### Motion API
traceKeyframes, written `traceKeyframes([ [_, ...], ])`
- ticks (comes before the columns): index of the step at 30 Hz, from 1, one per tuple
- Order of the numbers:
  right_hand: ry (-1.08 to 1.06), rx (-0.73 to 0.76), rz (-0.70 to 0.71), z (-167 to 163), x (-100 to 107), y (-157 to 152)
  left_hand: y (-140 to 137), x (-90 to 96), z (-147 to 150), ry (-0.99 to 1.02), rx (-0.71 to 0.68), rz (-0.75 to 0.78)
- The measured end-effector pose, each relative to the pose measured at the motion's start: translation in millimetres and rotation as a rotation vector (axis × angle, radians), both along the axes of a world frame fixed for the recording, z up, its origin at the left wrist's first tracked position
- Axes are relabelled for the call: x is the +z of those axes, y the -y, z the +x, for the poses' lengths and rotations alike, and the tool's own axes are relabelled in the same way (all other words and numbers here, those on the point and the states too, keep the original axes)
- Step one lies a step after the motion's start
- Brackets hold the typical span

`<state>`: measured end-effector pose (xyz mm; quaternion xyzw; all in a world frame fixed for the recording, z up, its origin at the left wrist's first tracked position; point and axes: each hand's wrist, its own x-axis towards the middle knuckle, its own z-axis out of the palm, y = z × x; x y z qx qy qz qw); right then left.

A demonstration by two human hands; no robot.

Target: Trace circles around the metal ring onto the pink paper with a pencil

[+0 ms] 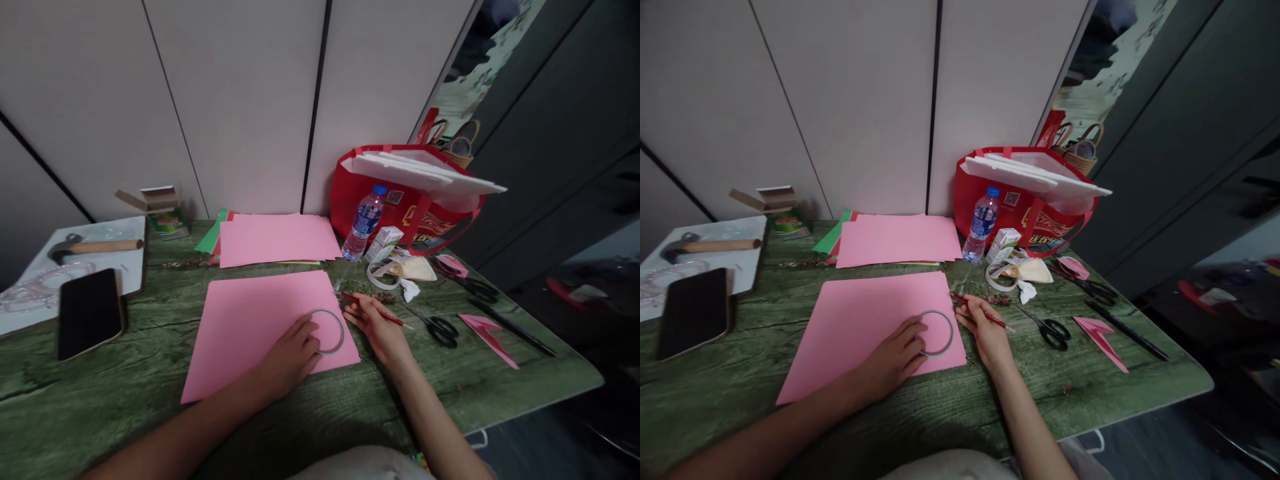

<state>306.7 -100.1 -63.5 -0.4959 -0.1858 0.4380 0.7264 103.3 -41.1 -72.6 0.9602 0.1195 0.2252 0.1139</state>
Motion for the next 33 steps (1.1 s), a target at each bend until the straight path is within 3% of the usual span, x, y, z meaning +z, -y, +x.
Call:
traceKeyframes([
  [10, 0.013, 0.015, 0.032, -5.1, 2.9, -1.5, -1.2, 0.2, 0.4, -0.005, 0.028, -0.019],
  [17, 0.067, 0.019, 0.056, -7.5, 0.1, -5.4, -1.1, 2.1, -0.7, -0.018, -0.028, -0.061],
  [33, 0.112, -0.045, 0.058, -1.3, -3.6, -4.5, 4.4, 7.3, 4.6, -0.048, -0.002, 0.103],
])
